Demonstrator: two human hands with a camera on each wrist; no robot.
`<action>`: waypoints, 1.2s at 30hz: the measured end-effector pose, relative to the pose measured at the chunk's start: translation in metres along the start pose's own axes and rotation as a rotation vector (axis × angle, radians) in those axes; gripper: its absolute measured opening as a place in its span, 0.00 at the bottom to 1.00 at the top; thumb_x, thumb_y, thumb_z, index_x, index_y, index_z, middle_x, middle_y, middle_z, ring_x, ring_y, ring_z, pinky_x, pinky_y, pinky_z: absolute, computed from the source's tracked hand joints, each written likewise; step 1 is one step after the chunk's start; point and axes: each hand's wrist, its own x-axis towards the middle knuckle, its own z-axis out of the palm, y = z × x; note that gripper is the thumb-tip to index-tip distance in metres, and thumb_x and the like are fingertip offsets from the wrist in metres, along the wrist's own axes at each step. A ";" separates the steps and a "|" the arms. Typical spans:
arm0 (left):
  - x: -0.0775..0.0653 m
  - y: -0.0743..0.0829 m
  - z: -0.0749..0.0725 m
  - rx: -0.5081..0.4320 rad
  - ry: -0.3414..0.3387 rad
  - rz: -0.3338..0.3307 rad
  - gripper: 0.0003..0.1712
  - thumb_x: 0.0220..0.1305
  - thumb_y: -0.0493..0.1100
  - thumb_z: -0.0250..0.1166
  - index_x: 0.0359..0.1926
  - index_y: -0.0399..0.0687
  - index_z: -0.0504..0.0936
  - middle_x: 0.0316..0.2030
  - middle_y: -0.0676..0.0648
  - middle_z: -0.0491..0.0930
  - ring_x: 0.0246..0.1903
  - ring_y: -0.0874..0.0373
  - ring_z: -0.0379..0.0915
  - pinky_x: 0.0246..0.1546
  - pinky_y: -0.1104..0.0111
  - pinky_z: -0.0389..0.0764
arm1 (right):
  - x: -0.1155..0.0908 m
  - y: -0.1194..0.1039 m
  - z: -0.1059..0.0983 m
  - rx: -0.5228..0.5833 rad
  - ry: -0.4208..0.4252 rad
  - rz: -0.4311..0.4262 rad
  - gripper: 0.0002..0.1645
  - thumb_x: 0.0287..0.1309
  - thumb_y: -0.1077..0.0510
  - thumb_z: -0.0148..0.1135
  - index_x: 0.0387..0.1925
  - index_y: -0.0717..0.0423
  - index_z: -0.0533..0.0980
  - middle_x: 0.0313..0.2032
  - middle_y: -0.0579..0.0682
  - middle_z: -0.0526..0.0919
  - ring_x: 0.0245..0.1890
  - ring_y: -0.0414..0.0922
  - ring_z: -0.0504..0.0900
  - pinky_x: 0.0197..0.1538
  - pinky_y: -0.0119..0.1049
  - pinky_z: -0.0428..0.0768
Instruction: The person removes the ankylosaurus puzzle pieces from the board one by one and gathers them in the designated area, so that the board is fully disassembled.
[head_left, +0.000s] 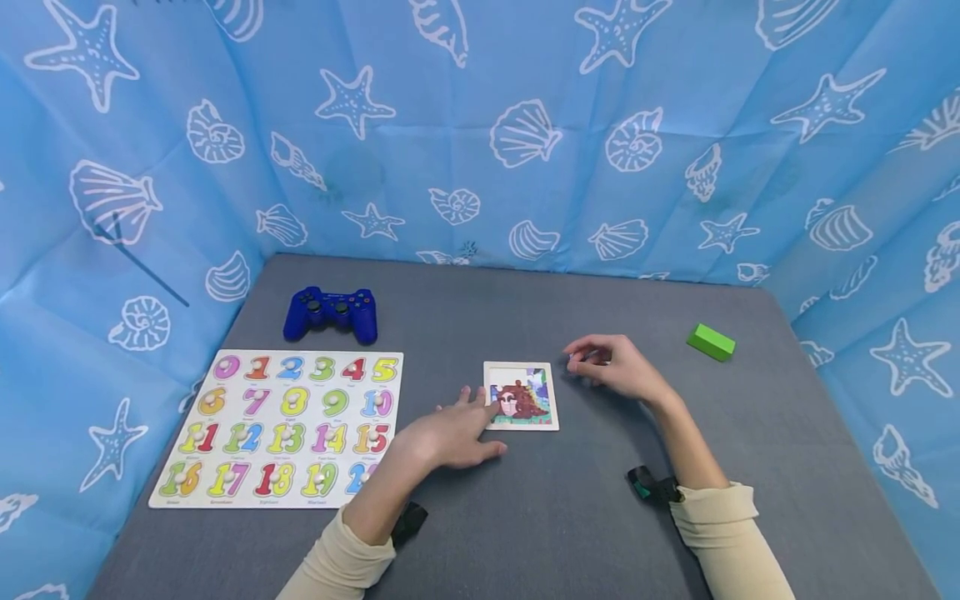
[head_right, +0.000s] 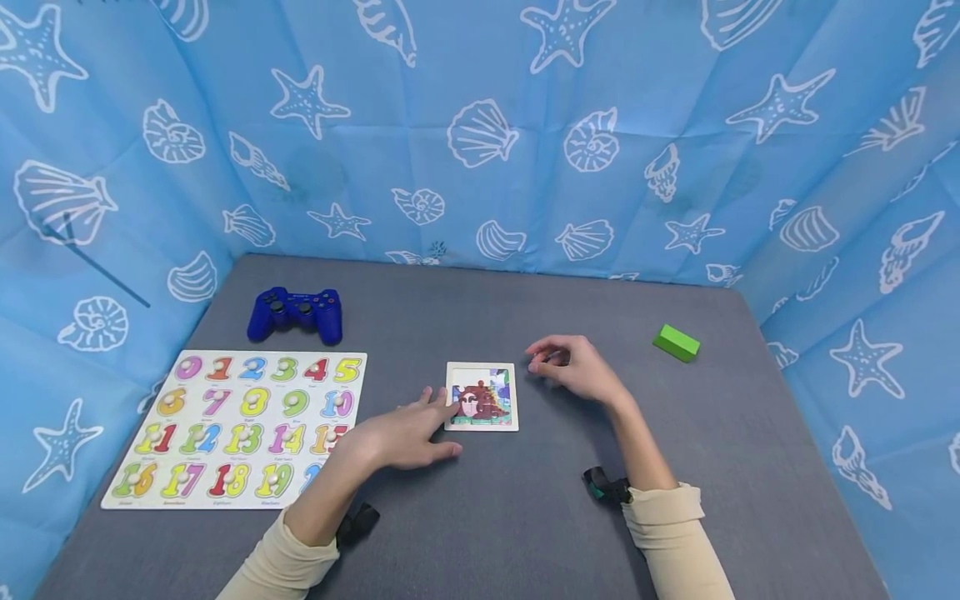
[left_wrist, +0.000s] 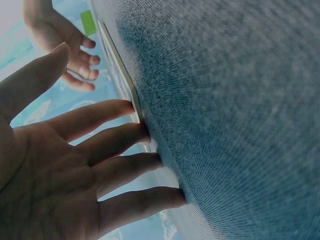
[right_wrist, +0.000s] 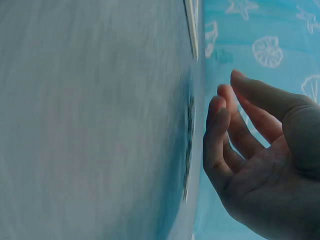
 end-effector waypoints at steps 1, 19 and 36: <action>0.000 0.000 0.000 0.001 -0.003 -0.001 0.41 0.81 0.58 0.62 0.85 0.48 0.63 0.87 0.36 0.51 0.89 0.39 0.40 0.83 0.33 0.56 | 0.001 -0.003 0.003 0.010 -0.013 -0.001 0.15 0.72 0.62 0.70 0.55 0.66 0.85 0.42 0.62 0.89 0.33 0.50 0.86 0.34 0.35 0.86; 0.001 0.000 -0.001 0.023 -0.008 -0.006 0.41 0.81 0.59 0.61 0.85 0.49 0.62 0.87 0.36 0.51 0.88 0.39 0.41 0.82 0.33 0.58 | 0.028 -0.024 0.035 -0.099 -0.220 -0.057 0.06 0.69 0.65 0.71 0.45 0.62 0.89 0.33 0.53 0.88 0.31 0.37 0.77 0.37 0.27 0.77; 0.001 0.000 0.000 0.030 -0.004 -0.010 0.42 0.80 0.60 0.62 0.85 0.49 0.63 0.87 0.36 0.52 0.88 0.39 0.42 0.82 0.34 0.59 | 0.024 -0.035 0.044 -0.276 -0.123 -0.100 0.03 0.65 0.64 0.75 0.39 0.54 0.90 0.41 0.52 0.86 0.38 0.43 0.78 0.42 0.33 0.75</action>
